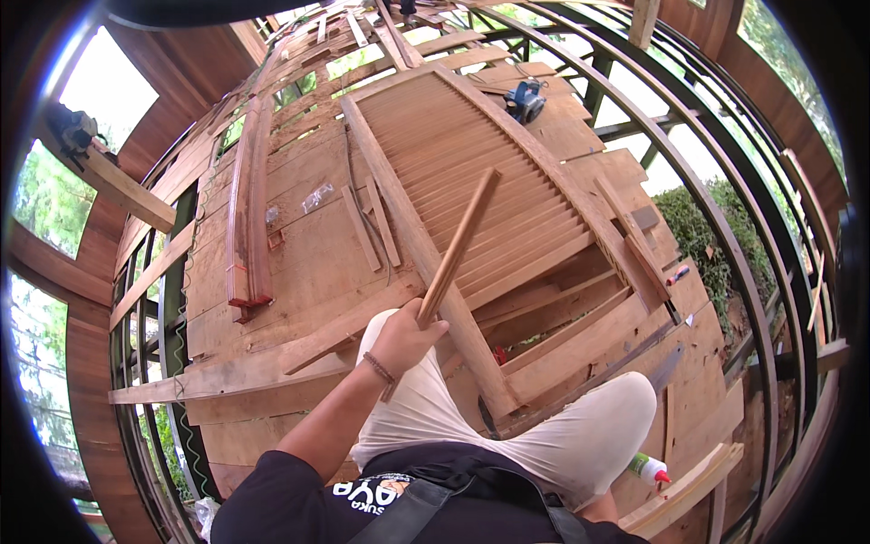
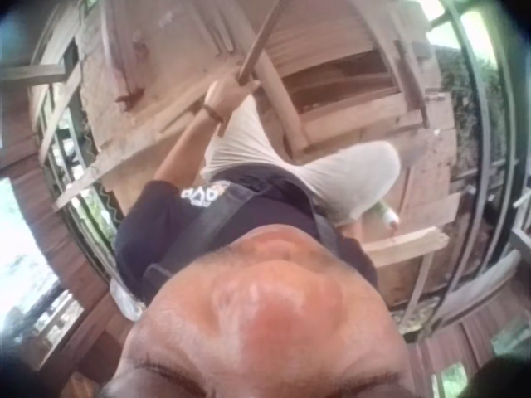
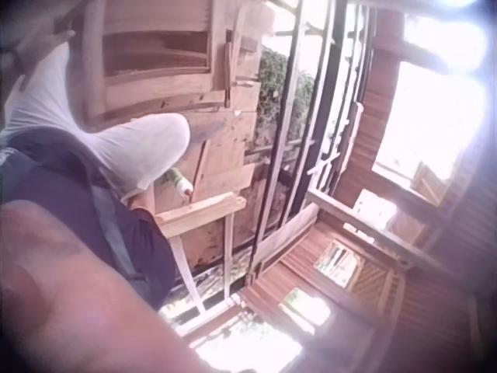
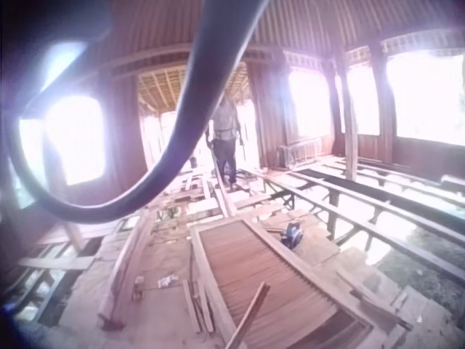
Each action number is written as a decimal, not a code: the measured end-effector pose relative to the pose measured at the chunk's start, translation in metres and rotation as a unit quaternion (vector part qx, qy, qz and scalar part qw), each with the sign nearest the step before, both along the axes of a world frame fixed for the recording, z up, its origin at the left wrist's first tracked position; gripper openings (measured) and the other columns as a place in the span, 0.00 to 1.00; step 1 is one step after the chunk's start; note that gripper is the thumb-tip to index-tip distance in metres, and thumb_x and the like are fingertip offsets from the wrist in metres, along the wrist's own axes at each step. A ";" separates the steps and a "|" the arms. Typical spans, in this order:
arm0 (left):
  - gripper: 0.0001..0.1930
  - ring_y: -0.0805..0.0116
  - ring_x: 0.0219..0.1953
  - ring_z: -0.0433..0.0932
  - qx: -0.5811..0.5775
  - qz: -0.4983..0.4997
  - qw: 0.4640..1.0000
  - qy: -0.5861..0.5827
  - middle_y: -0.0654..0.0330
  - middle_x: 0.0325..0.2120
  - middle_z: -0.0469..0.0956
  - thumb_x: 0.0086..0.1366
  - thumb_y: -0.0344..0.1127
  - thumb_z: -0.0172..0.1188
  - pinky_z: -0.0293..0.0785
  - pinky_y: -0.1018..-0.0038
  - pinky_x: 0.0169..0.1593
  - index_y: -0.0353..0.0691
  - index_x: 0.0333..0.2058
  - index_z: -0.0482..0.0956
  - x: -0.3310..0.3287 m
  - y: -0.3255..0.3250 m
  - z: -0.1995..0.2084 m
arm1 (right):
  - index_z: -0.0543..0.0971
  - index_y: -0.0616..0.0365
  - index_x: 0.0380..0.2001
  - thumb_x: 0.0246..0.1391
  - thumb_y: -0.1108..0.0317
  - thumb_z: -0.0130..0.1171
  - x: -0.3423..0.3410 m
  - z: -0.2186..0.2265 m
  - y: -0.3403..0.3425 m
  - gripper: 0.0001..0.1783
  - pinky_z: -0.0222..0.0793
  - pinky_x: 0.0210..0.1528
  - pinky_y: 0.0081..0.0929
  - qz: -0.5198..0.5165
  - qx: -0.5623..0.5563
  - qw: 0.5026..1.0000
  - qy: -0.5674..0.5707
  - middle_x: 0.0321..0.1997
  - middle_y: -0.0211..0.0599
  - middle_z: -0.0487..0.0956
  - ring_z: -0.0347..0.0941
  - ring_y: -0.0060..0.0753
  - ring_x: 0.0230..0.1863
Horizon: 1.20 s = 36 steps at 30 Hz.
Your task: The person assembles a wooden slatted structure by hand, positioning slats and using a hammer to secure them. The person also applies glue to joints and uses a saw to trim pieces.
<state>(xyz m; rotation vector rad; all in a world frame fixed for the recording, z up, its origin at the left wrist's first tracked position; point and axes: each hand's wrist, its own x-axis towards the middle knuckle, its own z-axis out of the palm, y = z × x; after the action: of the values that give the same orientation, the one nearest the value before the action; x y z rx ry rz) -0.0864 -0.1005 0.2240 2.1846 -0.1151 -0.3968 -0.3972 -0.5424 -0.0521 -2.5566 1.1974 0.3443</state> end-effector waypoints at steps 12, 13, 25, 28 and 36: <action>0.13 0.75 0.30 0.73 -0.131 0.368 0.905 0.168 0.66 0.30 0.74 0.66 0.37 0.70 0.75 0.75 0.30 0.44 0.38 0.72 -0.065 -0.062 -0.131 | 0.77 0.65 0.38 0.63 0.59 0.62 0.085 0.067 -0.095 0.17 0.74 0.41 0.46 0.004 0.007 0.977 -0.215 0.37 0.58 0.83 0.81 0.61 0.40; 0.14 0.73 0.31 0.74 -0.131 0.373 0.907 0.145 0.64 0.31 0.75 0.66 0.37 0.70 0.76 0.72 0.33 0.42 0.39 0.73 -0.067 -0.063 -0.142 | 0.77 0.65 0.39 0.63 0.58 0.62 0.113 0.084 -0.110 0.18 0.74 0.42 0.44 -0.025 -0.010 0.955 -0.297 0.37 0.56 0.83 0.82 0.56 0.41; 0.30 0.56 0.38 0.84 0.079 0.420 0.904 0.022 0.52 0.33 0.84 0.56 0.54 0.77 0.78 0.65 0.47 0.32 0.43 0.80 -0.073 -0.090 -0.190 | 0.64 0.79 0.63 0.64 0.45 0.62 0.261 0.089 -0.037 0.45 0.72 0.64 0.46 -0.367 0.248 0.815 -0.374 0.65 0.65 0.71 0.74 0.54 0.62; 0.31 0.58 0.36 0.84 0.041 0.446 0.893 0.050 0.53 0.33 0.85 0.57 0.55 0.77 0.79 0.65 0.46 0.32 0.44 0.80 -0.064 -0.093 -0.178 | 0.65 0.80 0.62 0.63 0.43 0.64 0.273 0.090 -0.032 0.46 0.76 0.61 0.46 -0.396 0.293 0.783 -0.379 0.64 0.61 0.72 0.76 0.53 0.59; 0.32 0.67 0.41 0.81 -0.086 0.449 0.883 0.105 0.55 0.39 0.83 0.59 0.54 0.77 0.79 0.67 0.48 0.32 0.48 0.79 0.000 -0.049 -0.201 | 0.72 0.75 0.54 0.59 0.42 0.70 0.268 0.085 -0.031 0.42 0.82 0.52 0.43 -0.363 0.304 0.784 -0.402 0.54 0.54 0.79 0.80 0.46 0.50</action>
<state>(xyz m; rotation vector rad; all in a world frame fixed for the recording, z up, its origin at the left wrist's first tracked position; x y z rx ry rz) -0.0860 -0.1495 0.0232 1.7649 0.9206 -0.0736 -0.1288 -0.5738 0.0328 -1.2739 1.2832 -0.4421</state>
